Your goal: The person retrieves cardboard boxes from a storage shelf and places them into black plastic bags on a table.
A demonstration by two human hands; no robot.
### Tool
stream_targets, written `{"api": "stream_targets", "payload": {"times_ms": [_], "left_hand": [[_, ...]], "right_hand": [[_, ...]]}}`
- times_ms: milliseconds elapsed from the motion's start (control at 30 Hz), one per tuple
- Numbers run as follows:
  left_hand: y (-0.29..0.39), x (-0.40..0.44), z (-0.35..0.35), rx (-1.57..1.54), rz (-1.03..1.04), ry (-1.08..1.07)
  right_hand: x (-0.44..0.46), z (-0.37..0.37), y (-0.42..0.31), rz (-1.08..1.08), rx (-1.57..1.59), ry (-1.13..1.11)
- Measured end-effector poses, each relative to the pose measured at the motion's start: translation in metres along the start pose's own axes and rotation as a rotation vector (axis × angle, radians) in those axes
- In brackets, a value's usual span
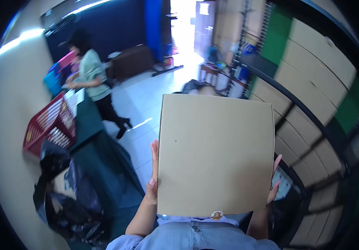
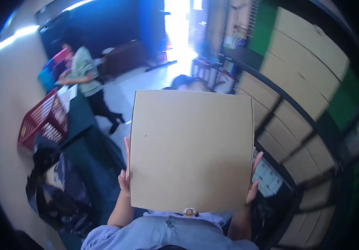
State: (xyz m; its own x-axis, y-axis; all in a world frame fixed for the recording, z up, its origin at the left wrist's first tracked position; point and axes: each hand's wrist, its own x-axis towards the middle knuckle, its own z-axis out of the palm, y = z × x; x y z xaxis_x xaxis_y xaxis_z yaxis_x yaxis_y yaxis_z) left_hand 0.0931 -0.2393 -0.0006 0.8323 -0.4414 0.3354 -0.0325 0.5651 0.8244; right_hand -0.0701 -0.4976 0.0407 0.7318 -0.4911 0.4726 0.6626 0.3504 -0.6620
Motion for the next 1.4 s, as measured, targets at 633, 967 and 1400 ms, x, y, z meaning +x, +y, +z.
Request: {"api": "stream_targets", "payload": {"times_ms": [633,967,1400], "left_hand": [[0.127,-0.026,-0.124,0.321,0.518,0.793],[0.163,-0.065,-0.272,-0.304,0.756,0.939],[0.08,-0.185,-0.272,0.001,1.033,1.733]], "right_hand": [[0.202,0.212,0.316,0.781,0.446,-0.943],[0.211,0.426,0.408,0.57,0.232,-1.451],[0.106,0.546,0.45,1.226,0.159,-1.743]]}}
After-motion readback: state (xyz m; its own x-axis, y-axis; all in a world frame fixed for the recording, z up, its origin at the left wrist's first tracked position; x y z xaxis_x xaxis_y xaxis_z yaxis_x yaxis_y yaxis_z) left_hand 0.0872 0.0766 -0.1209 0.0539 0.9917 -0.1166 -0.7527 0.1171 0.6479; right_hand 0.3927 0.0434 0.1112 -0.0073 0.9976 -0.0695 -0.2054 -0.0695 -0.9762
